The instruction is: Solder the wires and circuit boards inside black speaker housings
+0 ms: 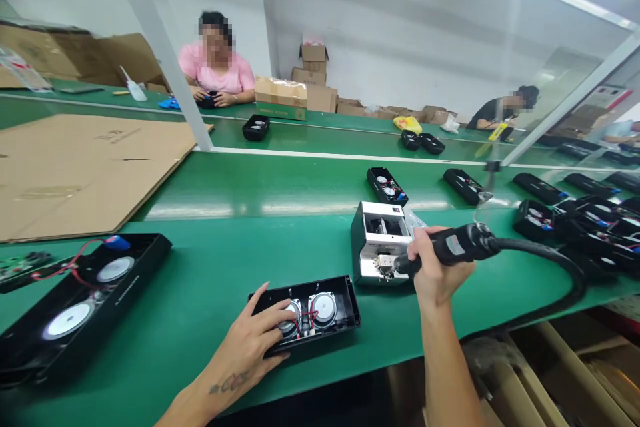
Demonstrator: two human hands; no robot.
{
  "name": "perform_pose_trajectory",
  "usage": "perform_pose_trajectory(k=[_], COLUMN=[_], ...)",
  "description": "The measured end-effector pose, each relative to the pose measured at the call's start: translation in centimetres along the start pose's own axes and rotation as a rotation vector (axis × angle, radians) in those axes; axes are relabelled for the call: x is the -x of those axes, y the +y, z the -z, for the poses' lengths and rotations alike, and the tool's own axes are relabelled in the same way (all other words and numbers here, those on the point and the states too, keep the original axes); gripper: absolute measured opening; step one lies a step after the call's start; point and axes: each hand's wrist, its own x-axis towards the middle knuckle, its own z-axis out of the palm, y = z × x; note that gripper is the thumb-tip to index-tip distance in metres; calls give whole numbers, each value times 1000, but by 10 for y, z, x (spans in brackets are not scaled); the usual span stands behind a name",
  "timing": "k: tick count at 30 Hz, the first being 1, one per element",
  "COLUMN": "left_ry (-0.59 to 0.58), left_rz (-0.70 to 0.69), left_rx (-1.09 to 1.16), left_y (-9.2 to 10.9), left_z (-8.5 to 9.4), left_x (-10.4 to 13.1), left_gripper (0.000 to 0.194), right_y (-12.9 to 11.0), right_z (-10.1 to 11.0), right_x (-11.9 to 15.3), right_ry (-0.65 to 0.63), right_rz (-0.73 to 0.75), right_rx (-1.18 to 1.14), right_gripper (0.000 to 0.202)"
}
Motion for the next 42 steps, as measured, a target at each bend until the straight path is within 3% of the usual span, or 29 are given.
perform_pose_trajectory(k=[4, 10, 17, 21, 27, 32, 36, 42], left_ry=[14, 19, 24, 15, -13, -11, -5, -37], left_rz=[-5, -14, -15, -23, -36, -33, -33, -23], left_rx=[-10, -14, -1, -12, -48, -78, -85, -95], left_y=[1, 2, 4, 3, 3, 5, 6, 7], left_z=[-7, -5, -4, -5, -6, -4, -3, -2], left_x=[-3, -2, -4, -2, 0, -2, -3, -2], left_gripper=[26, 23, 23, 25, 26, 24, 23, 19], right_y=[16, 13, -6, -24, -56, -73, -64, -39], right_z=[4, 17, 47, 51, 20, -18, -34, -41], right_x=[2, 21, 57, 76, 109, 125, 135, 147], right_ry=[-137, -415, -437, -512, -658, -717, -781, -803], right_rz=[-106, -327, -479, -556, -473, -453, -470, -448], right_rx=[79, 119, -22, -138, -425, -468, -477, -460], right_gripper=[27, 29, 24, 12, 10, 10, 7, 5])
